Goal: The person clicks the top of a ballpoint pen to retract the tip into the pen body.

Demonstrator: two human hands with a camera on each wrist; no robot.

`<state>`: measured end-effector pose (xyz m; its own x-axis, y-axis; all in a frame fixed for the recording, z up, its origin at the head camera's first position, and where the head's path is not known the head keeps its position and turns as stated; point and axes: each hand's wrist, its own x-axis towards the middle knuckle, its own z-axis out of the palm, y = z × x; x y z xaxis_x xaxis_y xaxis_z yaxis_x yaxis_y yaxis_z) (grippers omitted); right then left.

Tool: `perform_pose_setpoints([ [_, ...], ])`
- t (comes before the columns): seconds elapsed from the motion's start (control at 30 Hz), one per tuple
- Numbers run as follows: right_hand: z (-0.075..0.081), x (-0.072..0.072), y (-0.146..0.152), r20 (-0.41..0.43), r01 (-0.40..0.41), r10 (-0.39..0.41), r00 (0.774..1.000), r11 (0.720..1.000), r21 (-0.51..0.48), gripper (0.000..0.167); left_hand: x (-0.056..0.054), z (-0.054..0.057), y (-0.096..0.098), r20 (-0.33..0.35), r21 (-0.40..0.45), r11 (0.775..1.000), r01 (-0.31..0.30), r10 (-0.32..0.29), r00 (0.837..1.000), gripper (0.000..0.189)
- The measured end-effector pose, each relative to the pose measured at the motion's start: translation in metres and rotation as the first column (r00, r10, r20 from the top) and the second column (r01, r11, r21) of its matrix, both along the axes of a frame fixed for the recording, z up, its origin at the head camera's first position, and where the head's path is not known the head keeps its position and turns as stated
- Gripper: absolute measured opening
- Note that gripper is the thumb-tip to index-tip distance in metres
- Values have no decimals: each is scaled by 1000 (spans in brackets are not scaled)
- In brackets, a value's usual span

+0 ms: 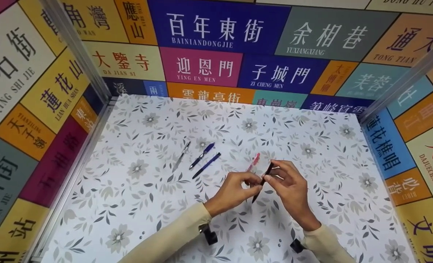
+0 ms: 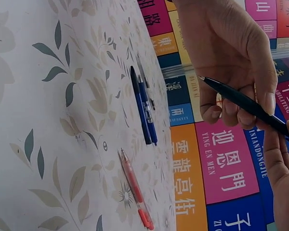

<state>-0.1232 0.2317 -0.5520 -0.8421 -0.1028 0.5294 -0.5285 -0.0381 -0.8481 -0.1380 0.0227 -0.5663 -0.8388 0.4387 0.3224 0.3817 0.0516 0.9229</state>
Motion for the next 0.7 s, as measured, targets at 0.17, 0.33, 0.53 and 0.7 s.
perform_pose_setpoints([
  [0.17,-4,0,0,39,16,-16,999,1000,-8,59,-2,0,0,5,-14,999,-29,29,1000,10],
  [0.33,-9,0,1,52,-4,5,999,1000,-19,64,-5,-2,-3,-5,-42,998,-45,45,999,9],
  [0.53,-13,0,8,57,-19,21,998,999,-28,65,-9,-8,-12,-15,-80,994,-77,76,997,10],
  [0.7,-17,-1,16,73,-6,9,997,999,-33,65,-15,-21,-20,-26,-114,989,-89,87,996,10],
])
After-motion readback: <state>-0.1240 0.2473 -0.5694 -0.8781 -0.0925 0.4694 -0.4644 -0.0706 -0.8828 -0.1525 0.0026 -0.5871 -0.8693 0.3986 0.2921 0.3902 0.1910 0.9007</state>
